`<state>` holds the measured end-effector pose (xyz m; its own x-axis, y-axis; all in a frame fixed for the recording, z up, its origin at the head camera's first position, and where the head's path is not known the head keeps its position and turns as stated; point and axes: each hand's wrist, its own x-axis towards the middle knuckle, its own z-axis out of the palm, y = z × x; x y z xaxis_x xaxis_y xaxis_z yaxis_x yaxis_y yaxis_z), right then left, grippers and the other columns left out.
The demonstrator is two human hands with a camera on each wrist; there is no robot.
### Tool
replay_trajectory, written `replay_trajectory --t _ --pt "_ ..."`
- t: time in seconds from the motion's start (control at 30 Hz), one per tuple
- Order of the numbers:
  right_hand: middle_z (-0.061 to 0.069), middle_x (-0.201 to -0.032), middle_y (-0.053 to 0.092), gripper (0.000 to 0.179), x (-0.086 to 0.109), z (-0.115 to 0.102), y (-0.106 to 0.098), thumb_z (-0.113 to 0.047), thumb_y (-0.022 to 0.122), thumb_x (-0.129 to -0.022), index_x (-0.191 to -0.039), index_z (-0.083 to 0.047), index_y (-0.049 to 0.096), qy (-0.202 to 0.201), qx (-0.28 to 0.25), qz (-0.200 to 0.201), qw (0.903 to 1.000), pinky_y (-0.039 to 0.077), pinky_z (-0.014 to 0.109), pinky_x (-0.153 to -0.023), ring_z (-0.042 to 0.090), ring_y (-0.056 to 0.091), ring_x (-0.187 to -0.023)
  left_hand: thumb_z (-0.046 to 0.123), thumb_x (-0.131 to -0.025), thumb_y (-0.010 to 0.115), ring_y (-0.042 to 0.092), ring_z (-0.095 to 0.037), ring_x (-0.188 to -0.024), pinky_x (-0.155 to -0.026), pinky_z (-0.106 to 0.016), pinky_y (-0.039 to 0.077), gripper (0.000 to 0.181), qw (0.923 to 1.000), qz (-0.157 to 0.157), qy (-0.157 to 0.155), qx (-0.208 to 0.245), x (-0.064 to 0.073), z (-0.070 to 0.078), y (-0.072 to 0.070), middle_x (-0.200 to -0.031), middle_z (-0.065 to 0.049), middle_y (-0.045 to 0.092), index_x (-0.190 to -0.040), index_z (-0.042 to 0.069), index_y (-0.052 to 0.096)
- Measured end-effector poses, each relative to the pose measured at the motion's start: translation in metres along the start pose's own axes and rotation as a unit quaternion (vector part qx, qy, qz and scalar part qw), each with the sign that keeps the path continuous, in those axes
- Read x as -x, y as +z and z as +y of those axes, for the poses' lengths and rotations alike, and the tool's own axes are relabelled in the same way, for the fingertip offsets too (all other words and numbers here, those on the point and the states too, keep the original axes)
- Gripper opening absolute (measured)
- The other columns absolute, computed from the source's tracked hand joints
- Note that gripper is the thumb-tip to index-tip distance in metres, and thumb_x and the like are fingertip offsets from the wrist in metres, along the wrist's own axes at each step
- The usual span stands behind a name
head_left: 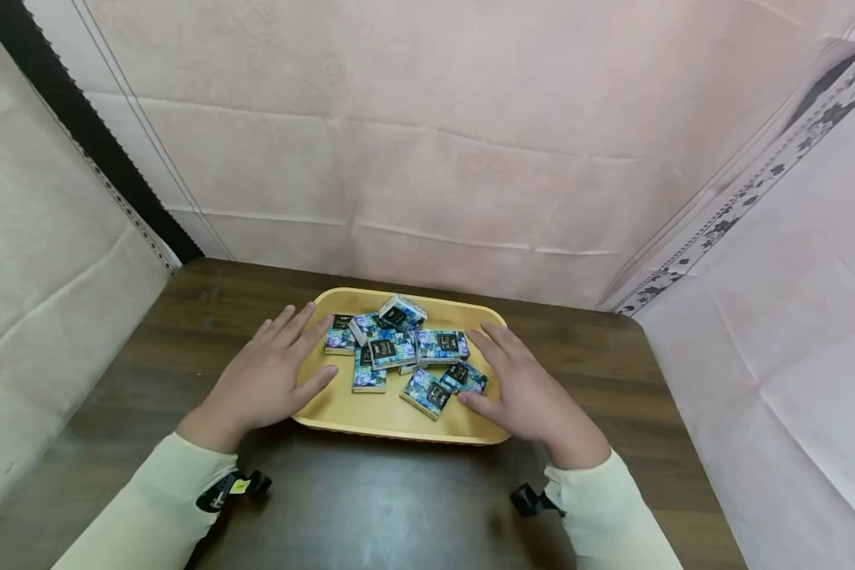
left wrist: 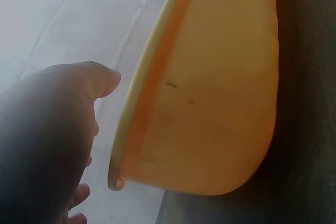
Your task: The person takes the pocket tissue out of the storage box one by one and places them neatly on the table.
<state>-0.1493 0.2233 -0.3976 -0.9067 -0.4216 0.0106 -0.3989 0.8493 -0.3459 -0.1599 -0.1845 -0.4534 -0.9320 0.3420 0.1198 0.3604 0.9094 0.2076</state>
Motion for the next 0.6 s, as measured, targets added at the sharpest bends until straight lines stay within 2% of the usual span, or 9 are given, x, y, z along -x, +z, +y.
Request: replay_trajectory --t 0.43,0.6 --pt "0.007 -0.18 0.044 0.078 -0.069 -0.006 -0.012 -0.046 0.078 -0.106 -0.173 -0.024 0.046 -0.027 0.009 -0.071 0.9971 0.041 0.059 -0.134 0.034 0.042 -0.167 0.068 -0.113 0.049 0.021 -0.048 -0.174 -0.139 -0.07 0.021 0.086 0.9998 0.006 0.003 0.02 0.002 -0.003 0.01 -0.189 -0.014 0.02 -0.18 0.017 0.03" --pt "0.005 -0.175 0.051 0.062 -0.092 -0.008 -0.009 -0.034 0.073 -0.111 -0.168 -0.021 0.054 -0.035 0.016 -0.104 0.9938 0.042 0.056 -0.134 0.031 0.046 -0.165 0.07 -0.113 0.047 0.024 -0.048 -0.173 -0.139 -0.07 0.024 0.087 0.9993 0.013 0.01 0.035 0.0 -0.002 0.011 -0.189 -0.015 0.022 -0.179 0.016 0.032"
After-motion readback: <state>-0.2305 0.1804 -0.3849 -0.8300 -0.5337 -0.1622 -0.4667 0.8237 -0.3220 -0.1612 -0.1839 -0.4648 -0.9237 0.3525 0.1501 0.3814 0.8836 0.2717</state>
